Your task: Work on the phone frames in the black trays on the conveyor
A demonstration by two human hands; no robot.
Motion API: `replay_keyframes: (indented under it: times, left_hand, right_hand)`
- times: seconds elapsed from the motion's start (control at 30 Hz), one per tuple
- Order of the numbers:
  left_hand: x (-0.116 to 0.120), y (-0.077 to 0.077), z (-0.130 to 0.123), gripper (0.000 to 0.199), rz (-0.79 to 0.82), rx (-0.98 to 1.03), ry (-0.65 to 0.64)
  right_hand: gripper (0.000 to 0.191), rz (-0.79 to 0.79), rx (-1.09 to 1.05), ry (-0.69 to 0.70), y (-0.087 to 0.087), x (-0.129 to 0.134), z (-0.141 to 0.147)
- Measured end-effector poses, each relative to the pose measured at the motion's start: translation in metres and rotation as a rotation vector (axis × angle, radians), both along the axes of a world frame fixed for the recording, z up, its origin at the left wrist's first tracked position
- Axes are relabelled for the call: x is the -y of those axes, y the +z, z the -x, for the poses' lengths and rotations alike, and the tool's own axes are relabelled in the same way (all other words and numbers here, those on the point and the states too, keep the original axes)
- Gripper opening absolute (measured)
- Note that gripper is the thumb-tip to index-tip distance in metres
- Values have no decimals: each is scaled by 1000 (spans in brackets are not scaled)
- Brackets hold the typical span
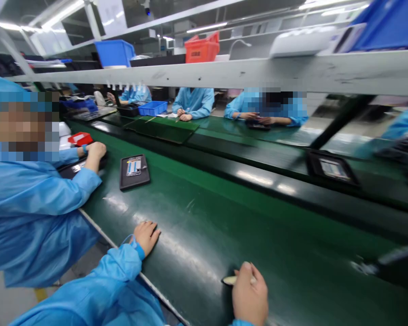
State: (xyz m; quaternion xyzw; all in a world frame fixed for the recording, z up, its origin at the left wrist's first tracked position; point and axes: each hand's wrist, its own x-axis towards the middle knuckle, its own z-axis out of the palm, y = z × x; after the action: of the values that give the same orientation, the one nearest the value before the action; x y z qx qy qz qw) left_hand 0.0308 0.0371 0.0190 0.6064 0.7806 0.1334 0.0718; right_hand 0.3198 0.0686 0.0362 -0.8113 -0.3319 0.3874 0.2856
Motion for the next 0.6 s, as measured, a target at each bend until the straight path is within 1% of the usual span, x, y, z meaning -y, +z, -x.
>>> replay_keyframes:
  times: [0.07, 0.13, 0.2, 0.3, 0.37, 0.43, 0.5, 0.53, 0.6]
  left_hand:
    - [0, 1, 7, 37, 24, -27, -37]
    - [-4, 4, 14, 39, 99, -160, -39]
    - [-12, 8, 20, 43, 187, -243, -60]
    - [-30, 15, 25, 49, 312, -299, -112]
    - [-37, 20, 25, 52, 359, -320, -153]
    - [-37, 24, 24, 53, 385, -326, -170]
    - [-35, 23, 24, 54, 389, -308, -167]
    - [-34, 21, 26, 55, 378, -286, -164]
    - [-34, 13, 32, 53, 285, -221, -150]
  right_hand:
    - [53, -28, -17, -14, 2, 2, 9]
    - [54, -107, -39, 2, 5, 1, 18]
    - [51, -168, 7, 21, 8, -5, 22]
    - [46, -196, 71, 67, 12, -18, 21]
    - [43, -214, 86, 43, 12, -20, 20]
    - [42, -242, 99, 20, 10, -17, 20]
    - [41, -264, 112, 11, 7, -13, 21]
    - [42, -261, 122, 18, 6, -13, 22]
    - [42, -235, 147, 56, 5, -15, 22]
